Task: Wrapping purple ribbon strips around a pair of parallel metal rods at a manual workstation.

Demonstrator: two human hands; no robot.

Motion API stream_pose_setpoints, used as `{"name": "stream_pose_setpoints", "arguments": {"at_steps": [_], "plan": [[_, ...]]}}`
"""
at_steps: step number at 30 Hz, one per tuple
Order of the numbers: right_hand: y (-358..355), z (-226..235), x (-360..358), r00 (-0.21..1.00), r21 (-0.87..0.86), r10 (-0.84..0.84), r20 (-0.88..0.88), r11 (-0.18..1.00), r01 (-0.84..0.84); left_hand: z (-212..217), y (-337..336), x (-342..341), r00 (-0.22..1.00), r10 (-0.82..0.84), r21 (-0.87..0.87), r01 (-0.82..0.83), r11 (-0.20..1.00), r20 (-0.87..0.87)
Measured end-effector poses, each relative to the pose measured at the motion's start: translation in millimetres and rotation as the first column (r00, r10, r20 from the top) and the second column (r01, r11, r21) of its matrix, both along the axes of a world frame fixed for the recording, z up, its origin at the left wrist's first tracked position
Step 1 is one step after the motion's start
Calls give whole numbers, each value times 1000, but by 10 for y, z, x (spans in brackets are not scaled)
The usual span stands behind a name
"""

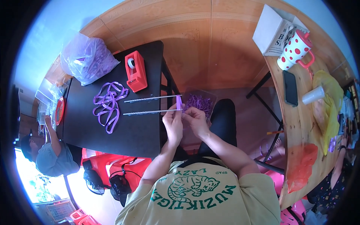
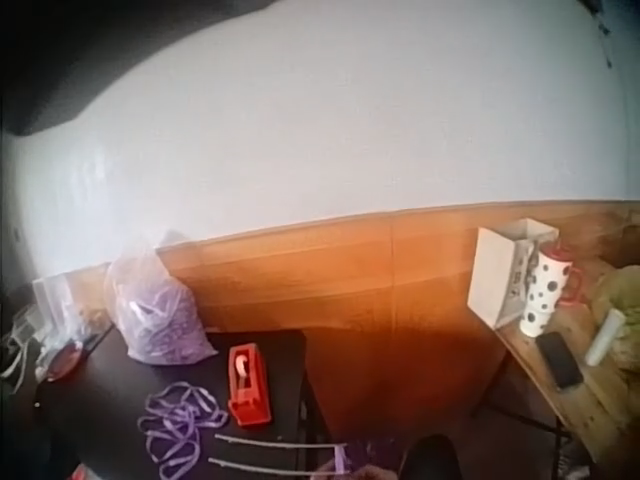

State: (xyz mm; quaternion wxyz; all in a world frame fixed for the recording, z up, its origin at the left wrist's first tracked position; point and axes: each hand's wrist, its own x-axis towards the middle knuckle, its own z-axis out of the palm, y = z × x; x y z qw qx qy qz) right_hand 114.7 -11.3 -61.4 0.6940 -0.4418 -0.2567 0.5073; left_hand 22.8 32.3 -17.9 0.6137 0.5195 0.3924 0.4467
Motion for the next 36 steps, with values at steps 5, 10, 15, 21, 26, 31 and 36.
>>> {"name": "stream_pose_setpoints", "arguments": {"at_steps": [5, 10, 15, 21, 26, 31, 36], "plan": [[6, -58, -6, 998, 58, -16, -61, 998, 20, -16, 53, 19, 978, 29, -54, -18, 998, 205], [-7, -33, -21, 998, 52, -10, -62, 999, 14, -35, 74, -8, 975, -22, -86, 42, 995, 223], [-62, -14, -69, 999, 92, -20, 31, 996, 17, -38, 74, 12, 965, 1, -121, 32, 992, 264], [-138, 27, -71, 991, 35, 25, 135, 999, -30, -81, 82, 5, 967, 4, -163, 39, 986, 255], [-196, 101, -96, 996, 61, 59, 62, 996, -63, -20, 35, 3, 972, 13, -216, 39, 976, 234], [-298, 145, -116, 995, 64, 91, 33, 994, -93, 60, -68, -60, 975, -1, -255, 60, 965, 224], [-396, 320, -171, 993, 21, 99, 62, 995, -101, 143, -218, -69, 961, 28, -265, 48, 963, 276]]}}
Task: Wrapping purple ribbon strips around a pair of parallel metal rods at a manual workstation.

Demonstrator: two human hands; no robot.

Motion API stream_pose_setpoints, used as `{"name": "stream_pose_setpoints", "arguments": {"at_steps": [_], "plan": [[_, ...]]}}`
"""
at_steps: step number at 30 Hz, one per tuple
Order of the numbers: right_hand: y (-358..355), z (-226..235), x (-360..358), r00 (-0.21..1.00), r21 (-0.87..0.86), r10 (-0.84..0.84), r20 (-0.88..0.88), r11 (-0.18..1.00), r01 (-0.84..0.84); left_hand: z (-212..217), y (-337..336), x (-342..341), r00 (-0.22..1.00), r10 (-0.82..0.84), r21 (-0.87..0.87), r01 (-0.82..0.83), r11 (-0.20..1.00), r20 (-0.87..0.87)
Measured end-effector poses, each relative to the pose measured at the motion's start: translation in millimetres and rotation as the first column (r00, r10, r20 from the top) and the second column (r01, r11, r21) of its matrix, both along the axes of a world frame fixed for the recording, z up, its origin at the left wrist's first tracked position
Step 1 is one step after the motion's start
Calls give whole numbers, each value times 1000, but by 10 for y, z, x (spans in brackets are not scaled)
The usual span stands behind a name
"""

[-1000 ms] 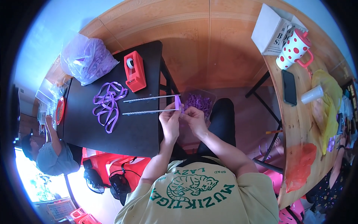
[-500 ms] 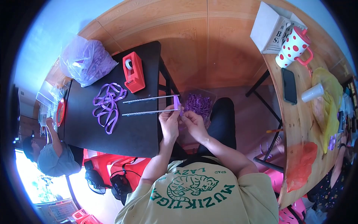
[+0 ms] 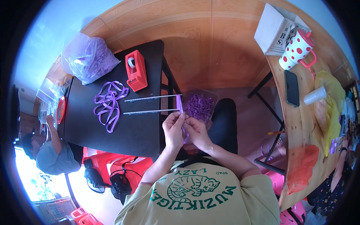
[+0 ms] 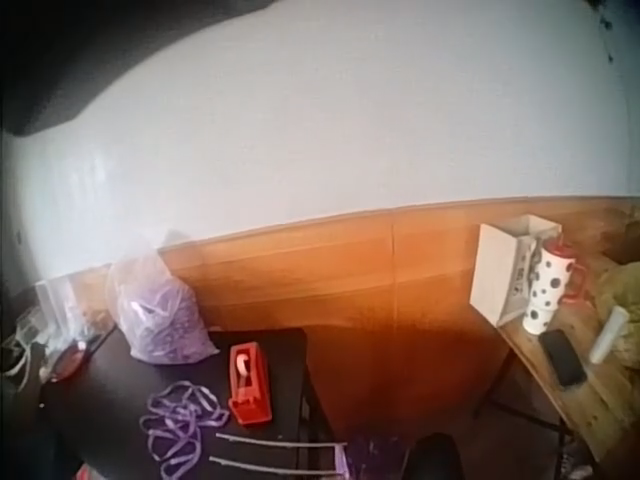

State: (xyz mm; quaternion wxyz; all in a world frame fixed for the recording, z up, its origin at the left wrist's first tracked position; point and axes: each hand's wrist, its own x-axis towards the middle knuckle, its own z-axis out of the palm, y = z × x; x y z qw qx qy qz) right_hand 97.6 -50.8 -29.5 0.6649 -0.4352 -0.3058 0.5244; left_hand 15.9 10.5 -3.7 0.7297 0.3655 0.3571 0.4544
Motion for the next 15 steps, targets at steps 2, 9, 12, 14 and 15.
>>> {"name": "stream_pose_setpoints", "arguments": {"at_steps": [2, 9, 12, 14, 15], "plan": [[-15, 80, -5, 999, 16, 28, 19, 999, -29, 71, -20, -18, 1000, -3, -21, 3, 1000, -15], [-33, 202, -27, 999, 0, 33, -7, 999, -33, 197, -11, -65, 999, -11, -63, 13, 998, 33], [-63, 264, 32, 990, -37, 70, 122, 997, -66, 227, 6, -81, 1000, -16, -52, 16, 999, -4], [-27, 284, 112, 876, 104, -182, 446, 983, 151, 279, 10, -86, 999, -34, -64, 34, 997, 2], [4, 315, 202, 732, 247, -343, 589, 939, 241, 288, 9, -104, 1000, -29, -65, 29, 997, 2]]}}
